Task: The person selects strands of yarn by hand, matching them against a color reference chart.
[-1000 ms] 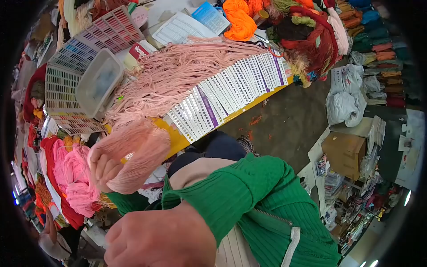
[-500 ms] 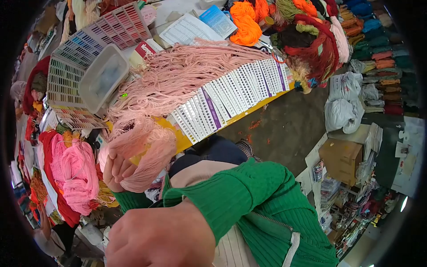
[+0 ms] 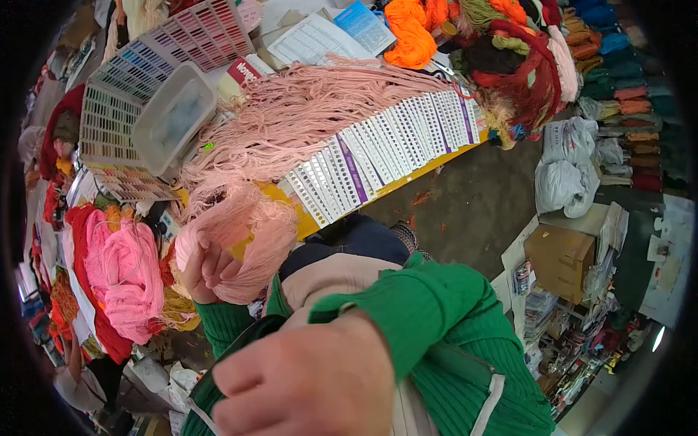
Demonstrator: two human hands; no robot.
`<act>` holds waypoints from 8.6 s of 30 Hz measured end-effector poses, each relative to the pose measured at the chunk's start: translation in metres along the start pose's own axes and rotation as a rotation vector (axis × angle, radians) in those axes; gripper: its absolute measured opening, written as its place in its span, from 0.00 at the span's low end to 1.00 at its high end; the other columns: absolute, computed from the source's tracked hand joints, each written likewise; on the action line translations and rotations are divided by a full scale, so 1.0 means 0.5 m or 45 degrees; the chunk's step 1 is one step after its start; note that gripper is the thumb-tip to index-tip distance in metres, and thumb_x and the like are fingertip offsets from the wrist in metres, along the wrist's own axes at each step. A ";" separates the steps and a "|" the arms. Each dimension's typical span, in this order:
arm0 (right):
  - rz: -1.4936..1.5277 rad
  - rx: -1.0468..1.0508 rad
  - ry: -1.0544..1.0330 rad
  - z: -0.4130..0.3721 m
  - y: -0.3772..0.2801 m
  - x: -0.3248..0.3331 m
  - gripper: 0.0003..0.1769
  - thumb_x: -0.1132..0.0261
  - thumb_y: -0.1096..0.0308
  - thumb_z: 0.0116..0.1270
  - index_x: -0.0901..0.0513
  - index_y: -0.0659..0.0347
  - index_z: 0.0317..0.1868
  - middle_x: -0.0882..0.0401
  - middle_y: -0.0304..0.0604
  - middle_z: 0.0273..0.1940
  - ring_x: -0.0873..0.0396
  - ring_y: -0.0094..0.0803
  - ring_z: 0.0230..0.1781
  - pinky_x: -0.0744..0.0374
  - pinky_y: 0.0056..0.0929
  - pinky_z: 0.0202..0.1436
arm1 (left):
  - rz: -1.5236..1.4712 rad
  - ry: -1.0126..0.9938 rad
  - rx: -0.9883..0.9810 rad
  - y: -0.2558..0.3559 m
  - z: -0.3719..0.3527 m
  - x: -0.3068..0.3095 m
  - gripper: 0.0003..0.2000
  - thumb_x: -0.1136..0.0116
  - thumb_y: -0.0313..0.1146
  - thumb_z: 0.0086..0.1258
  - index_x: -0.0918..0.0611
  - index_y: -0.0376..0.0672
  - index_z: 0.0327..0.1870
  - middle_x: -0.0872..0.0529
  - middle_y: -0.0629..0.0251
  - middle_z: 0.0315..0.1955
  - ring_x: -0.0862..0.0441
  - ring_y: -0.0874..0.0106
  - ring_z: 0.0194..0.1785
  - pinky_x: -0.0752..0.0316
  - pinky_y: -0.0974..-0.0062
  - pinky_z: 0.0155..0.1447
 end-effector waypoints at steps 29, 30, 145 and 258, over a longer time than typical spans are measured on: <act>0.146 -1.563 0.810 -0.222 0.105 0.064 0.05 0.46 0.77 0.54 0.24 0.68 0.30 0.28 0.37 0.19 0.33 0.17 0.15 0.35 0.13 0.17 | 0.083 -0.356 0.072 -0.105 0.041 -0.024 0.31 0.57 0.49 0.58 0.43 0.34 0.56 0.43 0.59 0.57 0.38 0.70 0.53 0.41 0.73 0.53; 0.124 -1.600 0.808 -0.221 0.103 0.064 0.05 0.45 0.77 0.54 0.24 0.68 0.30 0.27 0.38 0.20 0.34 0.17 0.15 0.36 0.13 0.16 | 0.080 -0.358 0.071 -0.105 0.041 -0.018 0.31 0.57 0.49 0.58 0.43 0.34 0.56 0.43 0.59 0.57 0.38 0.70 0.53 0.41 0.73 0.53; -1.126 -1.393 0.741 -0.791 0.434 0.517 0.04 0.39 0.73 0.41 0.25 0.60 0.21 0.28 0.41 0.23 0.30 0.36 0.27 0.32 0.30 0.31 | 0.622 1.047 0.481 -0.495 0.510 0.308 0.08 0.52 0.28 0.58 0.29 0.40 0.38 0.29 0.67 0.19 0.33 0.78 0.17 0.40 0.84 0.17; -1.380 -1.343 0.227 -0.795 0.472 0.443 0.25 0.35 0.61 0.32 0.28 0.56 0.37 0.33 0.37 0.39 0.36 0.33 0.42 0.43 0.31 0.44 | -0.258 0.117 0.449 -0.412 0.413 0.329 0.15 0.57 0.30 0.59 0.35 0.37 0.48 0.30 0.54 0.39 0.43 0.85 0.12 0.47 0.90 0.17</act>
Point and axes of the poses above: each hand's wrist, its own z-axis towards the middle knuckle, its own x-axis out of the back of the hand, y = z × x, the point moved 1 cm from there along z, towards the middle knuckle
